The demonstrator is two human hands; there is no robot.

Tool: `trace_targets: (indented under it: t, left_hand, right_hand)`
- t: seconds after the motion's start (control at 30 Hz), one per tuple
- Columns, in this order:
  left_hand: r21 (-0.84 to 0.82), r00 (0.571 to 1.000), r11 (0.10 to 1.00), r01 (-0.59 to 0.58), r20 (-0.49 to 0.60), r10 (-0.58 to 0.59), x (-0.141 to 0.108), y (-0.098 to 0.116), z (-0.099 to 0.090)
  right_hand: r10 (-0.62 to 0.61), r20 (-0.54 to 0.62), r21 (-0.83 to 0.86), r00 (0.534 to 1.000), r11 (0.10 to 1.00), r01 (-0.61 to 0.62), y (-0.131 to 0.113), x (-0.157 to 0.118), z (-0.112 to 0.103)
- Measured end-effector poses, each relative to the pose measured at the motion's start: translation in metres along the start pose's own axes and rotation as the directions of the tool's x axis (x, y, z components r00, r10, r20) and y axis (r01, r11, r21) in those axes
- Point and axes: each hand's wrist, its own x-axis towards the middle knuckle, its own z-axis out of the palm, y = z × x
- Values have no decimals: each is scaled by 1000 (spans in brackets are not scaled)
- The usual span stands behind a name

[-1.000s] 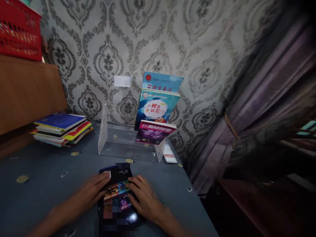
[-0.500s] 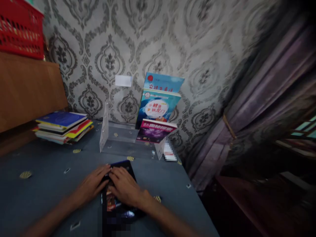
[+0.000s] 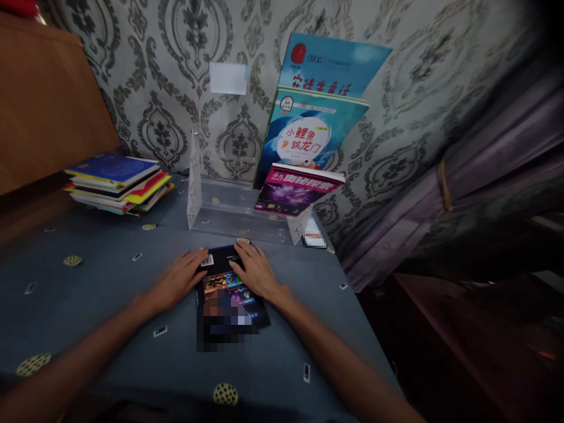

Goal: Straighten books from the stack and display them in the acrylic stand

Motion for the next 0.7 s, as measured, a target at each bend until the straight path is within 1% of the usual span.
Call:
trace_targets:
  t: [0.1, 0.2, 0.27, 0.37, 0.5, 0.6, 0.7]
  left_hand:
    - [27, 997, 1000, -3, 71, 1, 6, 0, -2]
    - [20, 989, 999, -26, 143, 23, 15, -2, -8]
    - [16, 985, 999, -43, 169, 40, 23, -5, -11]
    - [40, 986, 998, -46, 165, 39, 32, -8, -12]
    - [108, 990, 993, -55, 135, 40, 38, -7, -7]
    - [156, 990, 985, -80, 125, 61, 42, -1, -5]
    - [166, 983, 978, -123, 155, 97, 50, 11, -3]
  right_hand:
    - [-2, -48, 6, 999, 1000, 3, 3, -4, -2]
    - [-5, -85, 29, 996, 1000, 7, 10, -11, -3]
    - [-12, -102, 60, 995, 998, 18, 16, -16, -4]
    - [-27, -148, 128, 989, 991, 47, 25, -21, -3]
    - [-13, -191, 236, 981, 970, 59, 34, -21, 0]
    - [4, -205, 308, 979, 949, 61, 41, -20, 3]
    - [17, -218, 349, 976, 935, 62, 47, -18, 7]
